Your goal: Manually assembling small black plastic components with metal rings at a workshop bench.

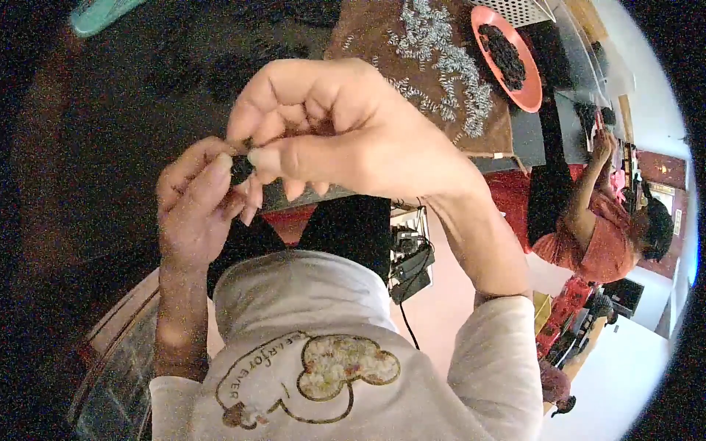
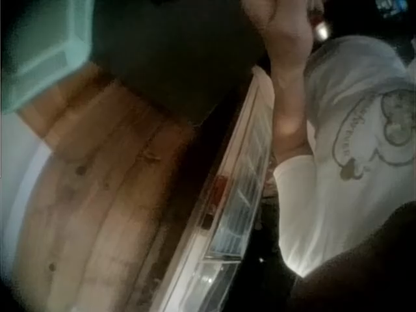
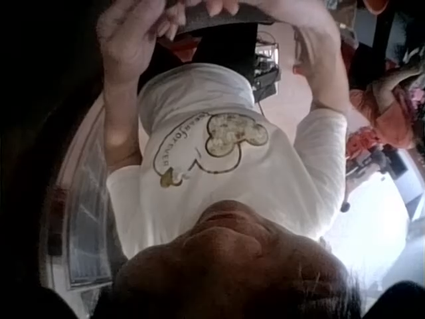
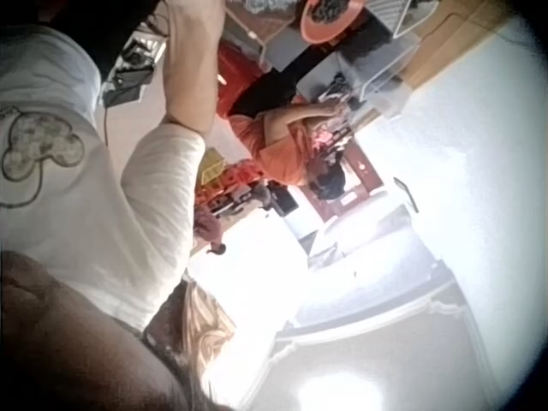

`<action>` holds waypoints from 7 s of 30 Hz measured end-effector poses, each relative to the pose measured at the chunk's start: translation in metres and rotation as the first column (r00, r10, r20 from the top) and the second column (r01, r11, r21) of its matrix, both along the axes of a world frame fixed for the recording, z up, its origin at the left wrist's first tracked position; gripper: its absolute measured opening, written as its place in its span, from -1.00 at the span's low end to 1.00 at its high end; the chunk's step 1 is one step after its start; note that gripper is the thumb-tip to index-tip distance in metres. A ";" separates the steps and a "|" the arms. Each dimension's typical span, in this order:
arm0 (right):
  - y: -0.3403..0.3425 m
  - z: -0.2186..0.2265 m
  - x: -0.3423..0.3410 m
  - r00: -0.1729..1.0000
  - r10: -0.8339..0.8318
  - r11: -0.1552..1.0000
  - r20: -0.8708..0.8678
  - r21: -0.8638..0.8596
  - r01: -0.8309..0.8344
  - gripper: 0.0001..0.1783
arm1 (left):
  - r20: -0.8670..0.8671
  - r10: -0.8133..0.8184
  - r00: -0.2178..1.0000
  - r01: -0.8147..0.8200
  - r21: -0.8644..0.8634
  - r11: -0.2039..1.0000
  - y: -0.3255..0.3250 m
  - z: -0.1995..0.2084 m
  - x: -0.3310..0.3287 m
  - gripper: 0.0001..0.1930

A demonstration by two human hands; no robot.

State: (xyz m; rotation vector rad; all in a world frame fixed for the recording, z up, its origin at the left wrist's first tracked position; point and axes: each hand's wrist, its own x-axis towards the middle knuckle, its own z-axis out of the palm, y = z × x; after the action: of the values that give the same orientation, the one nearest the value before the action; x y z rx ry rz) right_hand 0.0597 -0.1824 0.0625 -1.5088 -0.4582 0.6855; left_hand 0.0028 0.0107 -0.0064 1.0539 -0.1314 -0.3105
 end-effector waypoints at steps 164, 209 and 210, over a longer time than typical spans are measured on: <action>-0.095 -0.007 0.037 0.426 0.052 0.753 0.903 -0.315 0.577 -0.73 | 0.212 0.037 0.977 -0.078 0.189 0.979 -0.014 -0.003 0.001 -0.67; 0.133 -0.064 0.201 -0.047 0.530 0.777 0.847 -0.462 0.428 -0.47 | 0.323 -0.010 0.946 -0.117 0.371 0.921 -0.011 -0.003 0.004 -0.74; 0.134 -0.064 0.201 -0.028 0.549 0.764 0.835 -0.489 0.421 -0.48 | 0.323 0.002 0.946 -0.129 0.373 0.919 -0.010 -0.005 0.003 -0.74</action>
State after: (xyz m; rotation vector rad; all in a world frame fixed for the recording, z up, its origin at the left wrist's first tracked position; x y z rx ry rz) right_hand 0.2603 -0.0487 -0.0014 -2.5935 -1.6284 -0.5871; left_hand 0.0057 0.0006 -0.0110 1.5004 -0.3330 -0.1012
